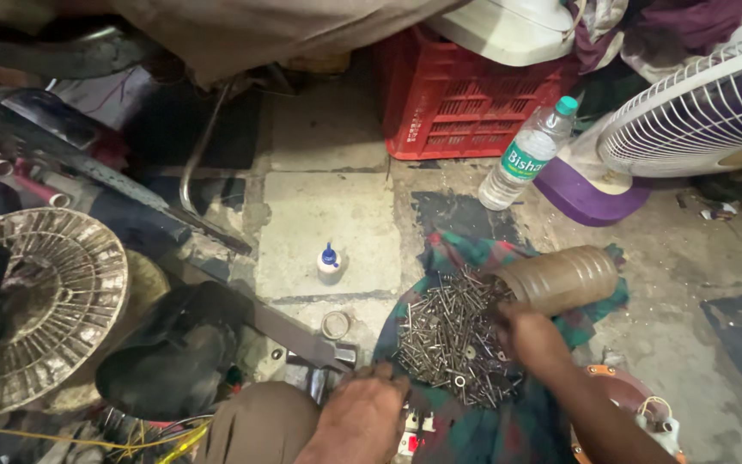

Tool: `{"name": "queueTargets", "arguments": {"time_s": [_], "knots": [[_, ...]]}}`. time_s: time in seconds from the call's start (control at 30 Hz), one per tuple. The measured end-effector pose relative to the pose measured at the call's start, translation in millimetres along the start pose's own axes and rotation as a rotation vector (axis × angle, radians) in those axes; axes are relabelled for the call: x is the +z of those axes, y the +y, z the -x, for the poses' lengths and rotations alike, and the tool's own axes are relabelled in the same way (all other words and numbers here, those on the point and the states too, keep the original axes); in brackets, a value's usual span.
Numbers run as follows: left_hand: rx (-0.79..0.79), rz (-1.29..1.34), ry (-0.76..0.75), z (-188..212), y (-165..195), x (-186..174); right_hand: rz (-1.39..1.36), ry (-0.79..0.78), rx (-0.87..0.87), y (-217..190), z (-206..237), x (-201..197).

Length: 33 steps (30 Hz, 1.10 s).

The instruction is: The person sits on the floor and sorts metal screws from a pile on a cloth, picking them one at a time and placing them into a plastic container. The left hand holds a screw while the right hand continues picking through the pile.

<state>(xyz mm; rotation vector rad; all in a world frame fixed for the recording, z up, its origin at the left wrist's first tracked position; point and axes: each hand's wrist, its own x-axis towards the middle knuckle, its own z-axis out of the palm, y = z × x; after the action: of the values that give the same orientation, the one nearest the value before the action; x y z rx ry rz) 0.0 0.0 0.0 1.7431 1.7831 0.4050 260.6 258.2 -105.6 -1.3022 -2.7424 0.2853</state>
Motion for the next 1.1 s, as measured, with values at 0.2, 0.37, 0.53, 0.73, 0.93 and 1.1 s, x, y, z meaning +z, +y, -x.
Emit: {"name": "queueTargets", "arguments": {"time_s": [0.2, 0.37, 0.53, 0.73, 0.93, 1.1], "knots": [[-0.007, 0.012, -0.011, -0.7, -3.2, 3.7, -0.179, -0.158, 0.004, -32.5, 30.4, -12.0], [0.024, 0.015, 0.031, 0.0, -5.4, 5.7, -0.075, -0.142, -0.039, -52.2, 18.0, -0.8], [0.04, 0.024, 0.089, 1.8, -5.8, 8.0, 0.04, -0.032, 0.15, -48.0, -8.9, 4.6], [0.034, -0.03, 0.041, 0.0, -5.7, 9.4, -0.005, 0.038, 0.148, -47.3, 2.0, -13.7], [0.026, -0.01, 0.067, -2.5, -5.6, 10.7, -0.061, 0.027, -0.179, -85.4, 19.8, -25.3], [0.066, -0.016, 0.094, -2.9, -5.8, 11.0, -0.065, -0.029, -0.235, -96.1, 13.9, -1.7]]}}
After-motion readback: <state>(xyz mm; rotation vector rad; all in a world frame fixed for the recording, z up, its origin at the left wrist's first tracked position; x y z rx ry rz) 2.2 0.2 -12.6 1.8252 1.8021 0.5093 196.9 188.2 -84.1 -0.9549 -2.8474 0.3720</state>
